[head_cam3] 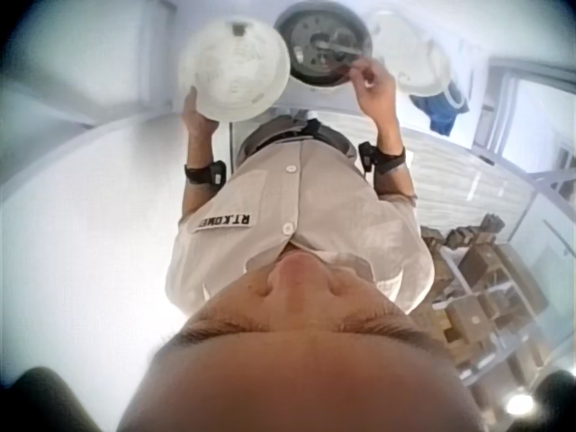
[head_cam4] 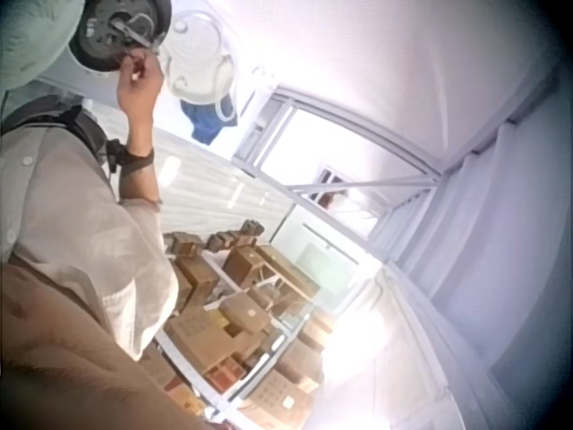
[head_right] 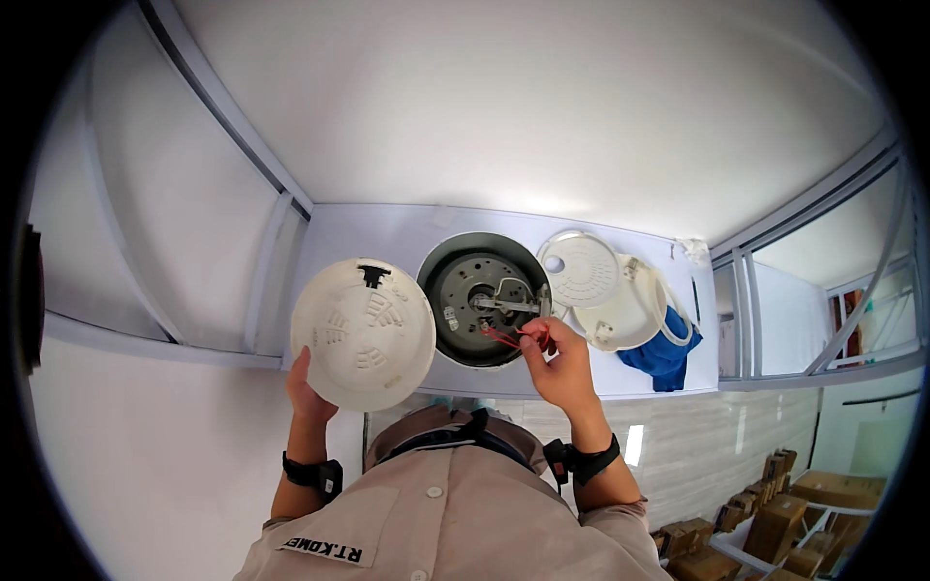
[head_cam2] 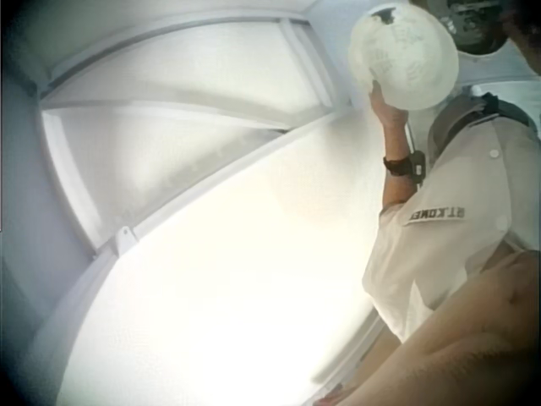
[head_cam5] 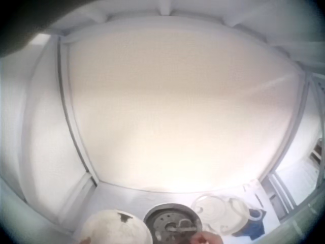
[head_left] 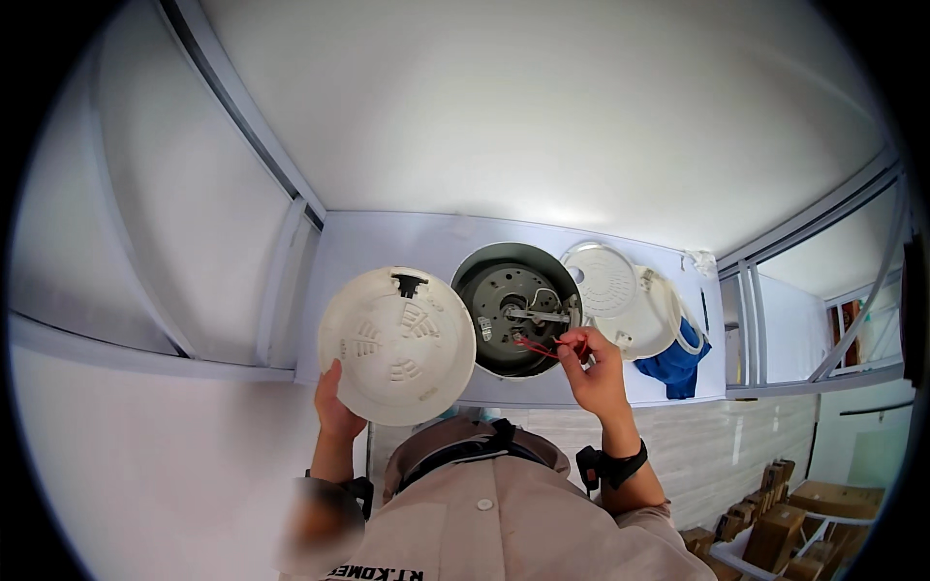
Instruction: The person assembles a white cylindrical appliance by inserting a black circular component into the base, connecting red and white wires, and securing a white perforated lid with a screwdriver.
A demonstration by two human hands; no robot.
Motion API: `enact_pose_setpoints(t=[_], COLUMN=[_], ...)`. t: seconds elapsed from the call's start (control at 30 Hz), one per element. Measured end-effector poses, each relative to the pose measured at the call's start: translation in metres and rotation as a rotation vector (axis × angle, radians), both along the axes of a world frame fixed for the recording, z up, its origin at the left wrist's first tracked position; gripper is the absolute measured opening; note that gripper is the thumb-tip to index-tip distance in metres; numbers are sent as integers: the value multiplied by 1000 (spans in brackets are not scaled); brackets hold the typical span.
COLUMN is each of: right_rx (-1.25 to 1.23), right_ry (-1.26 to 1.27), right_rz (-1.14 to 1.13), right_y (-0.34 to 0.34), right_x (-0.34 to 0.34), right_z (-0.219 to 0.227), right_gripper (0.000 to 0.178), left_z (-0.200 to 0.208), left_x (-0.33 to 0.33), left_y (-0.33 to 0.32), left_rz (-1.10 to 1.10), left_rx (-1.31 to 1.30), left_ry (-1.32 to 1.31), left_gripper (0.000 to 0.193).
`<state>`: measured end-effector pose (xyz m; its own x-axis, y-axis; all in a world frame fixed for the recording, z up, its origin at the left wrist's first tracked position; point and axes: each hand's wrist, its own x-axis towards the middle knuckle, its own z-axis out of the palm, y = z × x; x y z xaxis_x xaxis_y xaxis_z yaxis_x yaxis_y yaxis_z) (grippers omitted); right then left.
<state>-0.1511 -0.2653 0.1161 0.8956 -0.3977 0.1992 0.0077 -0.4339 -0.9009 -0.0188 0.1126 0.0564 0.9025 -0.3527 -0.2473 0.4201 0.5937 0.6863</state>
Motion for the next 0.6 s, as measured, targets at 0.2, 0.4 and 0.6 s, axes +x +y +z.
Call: enact_pose_setpoints(t=[0.2,0.4,0.6], right_rx=[35,124,139], right_ry=[6,-19,-115], right_rz=[44,-6,-117], right_y=[-5,1,-34], right_x=[-1,4,-7], right_z=[-7,9,-19], right_gripper=[28,55,42], left_z=[0,-4,11], left_x=[1,2,0], left_y=[0,1,-5], left_rz=[-61,-76,-80], left_rx=[-41,3,-10], left_ry=[-26,-32,-45], left_gripper=[61,66,64])
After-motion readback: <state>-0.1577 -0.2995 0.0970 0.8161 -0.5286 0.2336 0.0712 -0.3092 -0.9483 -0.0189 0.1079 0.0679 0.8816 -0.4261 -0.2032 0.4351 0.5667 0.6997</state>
